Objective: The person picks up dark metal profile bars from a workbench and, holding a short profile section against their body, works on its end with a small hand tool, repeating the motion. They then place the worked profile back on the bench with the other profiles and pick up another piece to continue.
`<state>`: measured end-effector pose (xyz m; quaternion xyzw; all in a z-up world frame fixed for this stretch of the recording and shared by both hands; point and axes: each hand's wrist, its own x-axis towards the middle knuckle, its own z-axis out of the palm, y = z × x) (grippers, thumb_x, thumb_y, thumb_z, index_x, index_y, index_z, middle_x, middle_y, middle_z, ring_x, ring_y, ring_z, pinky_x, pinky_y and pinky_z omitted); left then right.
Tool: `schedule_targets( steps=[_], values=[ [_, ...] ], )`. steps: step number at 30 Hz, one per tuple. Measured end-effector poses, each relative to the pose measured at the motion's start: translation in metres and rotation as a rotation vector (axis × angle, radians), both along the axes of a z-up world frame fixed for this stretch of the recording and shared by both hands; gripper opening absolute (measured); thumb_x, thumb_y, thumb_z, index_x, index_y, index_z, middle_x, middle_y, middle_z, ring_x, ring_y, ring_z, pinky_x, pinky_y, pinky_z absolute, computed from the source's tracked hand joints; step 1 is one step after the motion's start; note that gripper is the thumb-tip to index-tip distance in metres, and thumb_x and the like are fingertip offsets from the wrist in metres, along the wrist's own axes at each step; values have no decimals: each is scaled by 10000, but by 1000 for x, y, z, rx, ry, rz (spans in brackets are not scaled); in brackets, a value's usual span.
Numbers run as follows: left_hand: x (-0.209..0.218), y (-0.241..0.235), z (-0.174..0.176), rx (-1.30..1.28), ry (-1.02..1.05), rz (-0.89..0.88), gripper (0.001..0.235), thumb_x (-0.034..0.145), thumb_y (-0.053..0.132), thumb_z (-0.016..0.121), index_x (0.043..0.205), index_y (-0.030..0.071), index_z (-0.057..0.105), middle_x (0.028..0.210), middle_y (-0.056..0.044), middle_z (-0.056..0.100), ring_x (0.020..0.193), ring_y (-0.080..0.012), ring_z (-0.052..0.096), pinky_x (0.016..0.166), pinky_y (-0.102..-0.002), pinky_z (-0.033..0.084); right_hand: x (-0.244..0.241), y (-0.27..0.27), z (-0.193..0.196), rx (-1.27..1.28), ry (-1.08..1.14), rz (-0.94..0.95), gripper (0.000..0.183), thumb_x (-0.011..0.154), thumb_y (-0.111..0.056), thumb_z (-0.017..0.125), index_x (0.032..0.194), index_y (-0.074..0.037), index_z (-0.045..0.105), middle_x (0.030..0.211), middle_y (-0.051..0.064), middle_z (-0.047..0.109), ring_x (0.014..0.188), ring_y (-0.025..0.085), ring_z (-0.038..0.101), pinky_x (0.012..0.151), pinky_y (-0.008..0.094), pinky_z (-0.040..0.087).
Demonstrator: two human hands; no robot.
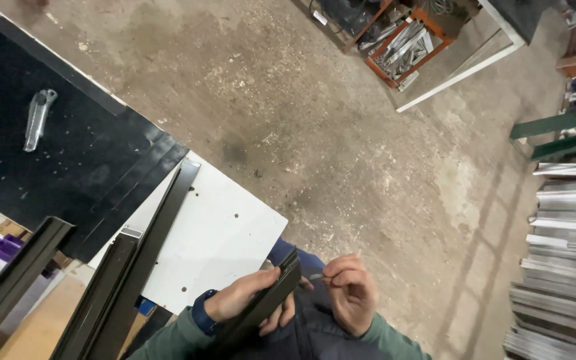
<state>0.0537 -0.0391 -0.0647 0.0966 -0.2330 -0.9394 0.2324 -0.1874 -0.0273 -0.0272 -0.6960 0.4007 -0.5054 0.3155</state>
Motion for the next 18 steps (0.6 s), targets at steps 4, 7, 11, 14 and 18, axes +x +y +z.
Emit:
schedule_targets(
  steps=[4, 7, 11, 14, 18],
  values=[
    [-1, 2, -22, -54, 12, -22, 814, 1144, 579, 267, 1000, -123, 652, 724, -156, 648, 516, -160, 594, 487, -255, 454, 18, -3, 0, -56, 10, -35, 316, 850, 208, 640, 979, -64, 544, 1002, 102, 643, 918, 237, 634, 807, 339, 534],
    [-4, 4, -27, -45, 42, -15, 823, 1165, 584, 287, 941, -120, 649, 679, -156, 630, 498, -165, 586, 476, -258, 450, 27, -11, -6, -153, 25, -33, 309, 822, 193, 634, 959, -69, 549, 994, 101, 640, 903, 240, 632, 786, 342, 529],
    [-7, 4, -21, 25, 52, 4, 782, 1124, 577, 309, 954, -109, 645, 729, -169, 648, 490, -184, 588, 463, -280, 454, 31, -14, -2, -113, 37, -76, 337, 854, 197, 676, 947, -80, 508, 1007, 107, 642, 943, 263, 631, 814, 363, 539],
    [-7, 2, -21, 56, 31, 8, 740, 1094, 566, 330, 976, -92, 646, 769, -187, 662, 482, -200, 586, 453, -291, 451, 18, -11, -7, -125, 72, -23, 377, 865, 172, 713, 934, -103, 464, 1015, 90, 662, 931, 232, 655, 797, 331, 560],
    [-9, 5, -19, 74, 26, 10, 717, 1084, 558, 339, 1000, -76, 661, 773, -196, 662, 474, -203, 583, 449, -289, 457, 30, -23, 19, -179, 221, -32, 369, 848, 171, 721, 935, -76, 460, 989, 118, 675, 908, 252, 668, 763, 352, 559]
  ],
)
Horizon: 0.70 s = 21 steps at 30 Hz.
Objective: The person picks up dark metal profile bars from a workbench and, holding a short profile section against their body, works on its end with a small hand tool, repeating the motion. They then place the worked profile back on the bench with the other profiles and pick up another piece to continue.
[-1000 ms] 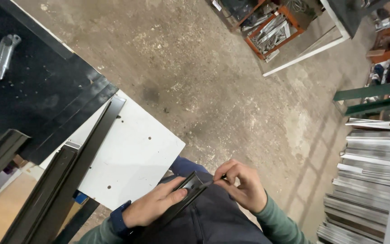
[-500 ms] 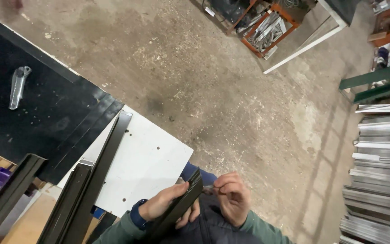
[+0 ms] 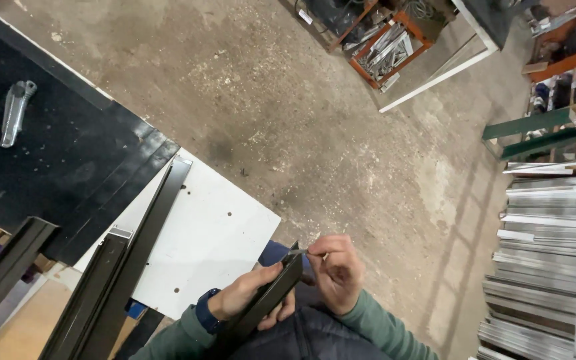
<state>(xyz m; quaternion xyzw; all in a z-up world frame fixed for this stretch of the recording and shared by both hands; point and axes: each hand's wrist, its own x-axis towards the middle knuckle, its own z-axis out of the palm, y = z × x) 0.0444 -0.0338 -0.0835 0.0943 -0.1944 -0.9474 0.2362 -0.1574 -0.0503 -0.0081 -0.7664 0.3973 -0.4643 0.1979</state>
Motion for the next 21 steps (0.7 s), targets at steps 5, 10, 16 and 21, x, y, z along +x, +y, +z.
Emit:
schedule_targets(
  steps=[5, 10, 16, 21],
  values=[
    [-4, 0, -5, 59, -8, 10, 675, 1075, 537, 345, 1067, -56, 668, 774, -187, 664, 469, -196, 577, 444, -289, 455, -1, -3, 22, -77, 115, 53, 410, 774, 97, 835, 886, -93, 489, 948, 104, 692, 860, 250, 693, 691, 341, 577],
    [1, -3, 5, 19, 50, 0, 666, 1132, 522, 330, 1217, -75, 612, 807, -176, 657, 504, -189, 584, 475, -287, 469, 0, 1, 36, -132, 196, 127, 402, 807, 63, 830, 870, -112, 474, 956, 90, 712, 862, 248, 700, 694, 349, 570],
    [-6, 1, -2, 2, 73, 32, 676, 1129, 494, 293, 1457, -61, 499, 809, -165, 648, 500, -180, 579, 475, -277, 474, 16, -54, 61, -98, 378, -37, 266, 875, 77, 741, 937, -78, 534, 973, 78, 708, 932, 246, 676, 792, 339, 533],
    [-4, -3, 3, 23, 54, 40, 637, 1119, 500, 267, 1450, 16, 517, 833, -179, 650, 494, -192, 586, 461, -275, 467, -10, -43, 53, 512, 34, 169, 555, 700, -150, 887, 1150, -78, 570, 1168, 51, 653, 796, 168, 511, 730, 291, 456]
  ],
)
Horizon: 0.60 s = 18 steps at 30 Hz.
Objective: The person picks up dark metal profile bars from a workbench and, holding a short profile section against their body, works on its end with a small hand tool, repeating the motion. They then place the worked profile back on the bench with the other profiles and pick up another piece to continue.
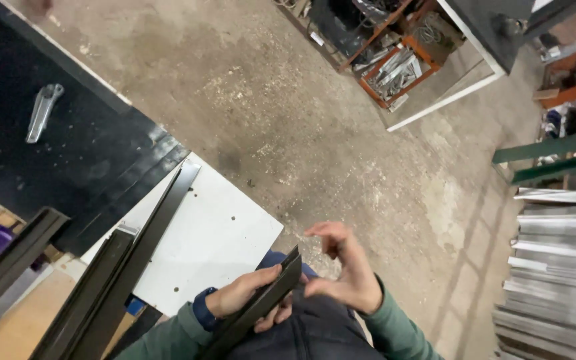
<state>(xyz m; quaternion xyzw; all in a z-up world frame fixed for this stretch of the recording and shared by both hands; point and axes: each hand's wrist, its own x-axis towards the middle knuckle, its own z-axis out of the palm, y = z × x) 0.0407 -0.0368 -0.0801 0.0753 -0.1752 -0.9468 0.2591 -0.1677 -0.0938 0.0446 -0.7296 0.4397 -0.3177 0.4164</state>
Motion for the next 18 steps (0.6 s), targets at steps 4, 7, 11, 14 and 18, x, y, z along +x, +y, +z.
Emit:
schedule_targets(
  steps=[4, 7, 11, 14, 18],
  values=[
    [-2, 3, -29, 67, 51, -115, 629, 1115, 552, 225, 1335, 36, 511, 901, -239, 665, 543, -266, 645, 469, -300, 484, 8, -16, 3, -167, 148, 353, 566, 686, -282, 948, 1146, -113, 665, 1059, 23, 718, 849, 199, 638, 751, 330, 470],
    [-2, 4, -24, 48, 84, -127, 674, 1121, 574, 210, 1336, 12, 513, 1000, -277, 685, 623, -301, 686, 530, -327, 525, -1, -35, -2, -279, 81, 554, 473, 760, -257, 928, 1150, -121, 697, 1067, 28, 726, 946, 237, 656, 812, 347, 524],
    [-1, 0, -18, 24, 69, -115, 680, 1102, 576, 214, 1352, 14, 503, 1086, -286, 696, 742, -312, 724, 644, -352, 571, -8, -50, -5, -182, 162, 654, 436, 772, -224, 915, 1148, -101, 733, 1019, 39, 735, 908, 254, 650, 766, 359, 538],
    [10, -4, -7, -31, -20, -67, 723, 1070, 609, 234, 1422, 25, 474, 1222, -254, 692, 914, -288, 725, 790, -367, 588, -11, -57, -20, -206, 111, 727, 401, 788, -211, 897, 1144, -121, 735, 1070, 20, 775, 900, 234, 662, 759, 344, 542],
    [28, 16, 29, -312, -472, 147, 754, 955, 618, 391, 1452, 54, 454, 1235, -182, 706, 1019, -252, 702, 866, -353, 563, -10, -56, -30, -202, 117, 674, 408, 797, -215, 888, 1157, -117, 725, 1072, 18, 769, 886, 235, 643, 753, 345, 523]
  ],
)
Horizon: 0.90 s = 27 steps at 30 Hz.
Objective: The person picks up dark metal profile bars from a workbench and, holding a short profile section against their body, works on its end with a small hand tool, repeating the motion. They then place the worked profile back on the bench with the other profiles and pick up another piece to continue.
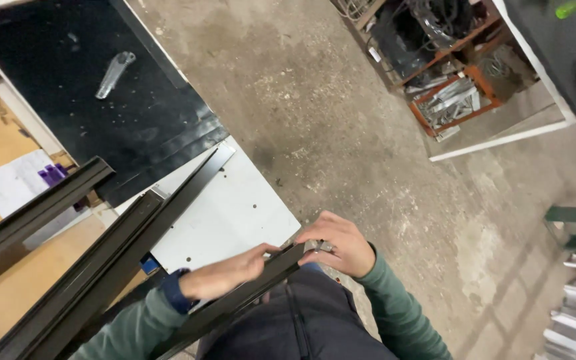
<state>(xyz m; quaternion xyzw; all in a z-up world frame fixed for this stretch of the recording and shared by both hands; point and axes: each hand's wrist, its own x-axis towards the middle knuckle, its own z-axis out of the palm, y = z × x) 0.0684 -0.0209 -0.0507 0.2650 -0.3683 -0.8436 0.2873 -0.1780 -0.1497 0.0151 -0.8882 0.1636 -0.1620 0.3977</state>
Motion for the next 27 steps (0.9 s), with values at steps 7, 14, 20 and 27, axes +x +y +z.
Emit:
schedule_targets(
  steps=[7, 14, 20, 27],
  values=[
    [-2, 16, 49, -242, -362, 86, 720, 855, 388, 752, 1425, 55, 466, 1156, -124, 714, 1089, -206, 674, 953, -338, 505, -59, 47, 1, 158, -15, -263, 378, 931, 62, 577, 1296, -13, 640, 1373, 139, 515, 1152, 290, 588, 967, 397, 479],
    [-7, 17, 51, -156, -401, -19, 704, 851, 457, 718, 1402, 92, 474, 1055, -124, 710, 981, -210, 688, 871, -347, 520, -46, 70, 10, -259, 72, -321, 451, 700, 69, 709, 1100, -132, 763, 1045, 25, 631, 988, 238, 637, 852, 351, 530],
    [-6, 19, 42, -217, -387, 28, 711, 860, 491, 705, 1398, 87, 477, 1050, -124, 714, 977, -208, 688, 870, -340, 521, -34, 64, 18, -316, 76, -245, 409, 700, 42, 731, 1075, -120, 745, 1008, 42, 662, 952, 264, 654, 819, 368, 550],
    [-8, 21, 40, -190, -405, -26, 746, 856, 533, 682, 1420, 103, 452, 1074, -138, 708, 997, -228, 702, 869, -359, 528, -24, 47, 38, -400, 118, -116, 340, 705, -22, 747, 1036, -92, 722, 1031, 55, 687, 985, 277, 660, 824, 385, 549]
  ],
)
